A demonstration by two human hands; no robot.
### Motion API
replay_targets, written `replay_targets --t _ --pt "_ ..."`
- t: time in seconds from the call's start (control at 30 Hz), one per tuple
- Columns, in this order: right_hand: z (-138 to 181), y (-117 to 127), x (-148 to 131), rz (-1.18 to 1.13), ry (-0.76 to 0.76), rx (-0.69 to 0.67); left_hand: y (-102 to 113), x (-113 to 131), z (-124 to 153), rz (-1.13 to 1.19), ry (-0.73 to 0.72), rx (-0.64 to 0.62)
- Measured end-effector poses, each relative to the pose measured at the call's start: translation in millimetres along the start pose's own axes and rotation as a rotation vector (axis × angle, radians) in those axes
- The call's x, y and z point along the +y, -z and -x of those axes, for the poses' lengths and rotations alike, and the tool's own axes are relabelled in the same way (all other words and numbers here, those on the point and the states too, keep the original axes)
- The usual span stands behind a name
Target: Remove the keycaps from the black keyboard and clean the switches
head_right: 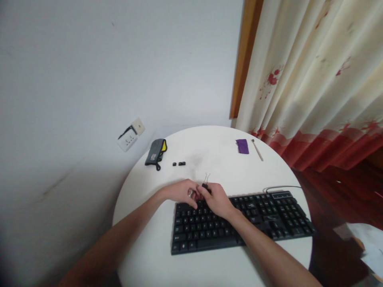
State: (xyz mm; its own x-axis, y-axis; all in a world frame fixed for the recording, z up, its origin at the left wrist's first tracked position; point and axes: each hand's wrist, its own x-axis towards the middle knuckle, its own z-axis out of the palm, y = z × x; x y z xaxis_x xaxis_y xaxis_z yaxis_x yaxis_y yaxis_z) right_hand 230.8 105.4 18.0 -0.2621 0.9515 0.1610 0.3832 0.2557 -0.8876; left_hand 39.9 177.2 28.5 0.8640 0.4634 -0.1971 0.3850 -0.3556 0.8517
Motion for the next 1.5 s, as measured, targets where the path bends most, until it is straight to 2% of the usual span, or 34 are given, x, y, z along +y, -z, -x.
replay_targets --t 0.1,0.23,0.4,0.57,0.7,0.8,0.87,0.93,1.03,1.1,1.23,1.5 --pt "-3.1 0.2 4.6 -0.042 -0.040 0.078 -5.3 3.0 -3.7 -0.005 -0.056 0.107" --pt "-5.9 3.0 10.3 -0.033 -0.107 0.293 -9.5 8.2 -9.3 -0.144 -0.126 0.352" --pt "-8.4 9.2 15.4 -0.121 -0.155 0.301 -15.7 8.5 -16.2 -0.405 -0.217 0.529" --pt "-9.5 15.2 15.6 -0.068 -0.102 0.372 -23.7 14.2 -17.8 -0.613 -0.312 0.563" --pt "-9.9 16.9 15.6 -0.067 -0.095 0.386 -26.8 17.0 -17.9 -0.621 -0.345 0.564" --pt "-10.5 16.1 17.5 -0.112 -0.133 0.396 -13.1 10.1 -20.0 -0.601 -0.268 0.721" --pt "-11.0 14.8 19.1 -0.146 -0.155 0.405 6.1 -0.1 -22.1 -0.618 -0.140 0.887" --pt "-11.2 13.3 20.0 -0.165 -0.161 0.404 28.3 -14.0 -23.6 -0.653 -0.012 0.972" --pt "-10.8 11.9 19.1 -0.164 -0.154 0.386 52.7 -36.2 -23.8 -0.703 0.117 0.959" --pt "-10.4 11.8 18.1 -0.150 -0.150 0.380 58.5 -48.0 -22.9 -0.722 0.155 0.936" --pt "-10.2 12.4 18.5 -0.139 -0.155 0.367 56.3 -59.9 -21.4 -0.732 0.196 0.914" --pt "-9.4 11.9 20.5 -0.128 -0.165 0.351 59.2 -65.8 -20.1 -0.699 0.260 0.938"
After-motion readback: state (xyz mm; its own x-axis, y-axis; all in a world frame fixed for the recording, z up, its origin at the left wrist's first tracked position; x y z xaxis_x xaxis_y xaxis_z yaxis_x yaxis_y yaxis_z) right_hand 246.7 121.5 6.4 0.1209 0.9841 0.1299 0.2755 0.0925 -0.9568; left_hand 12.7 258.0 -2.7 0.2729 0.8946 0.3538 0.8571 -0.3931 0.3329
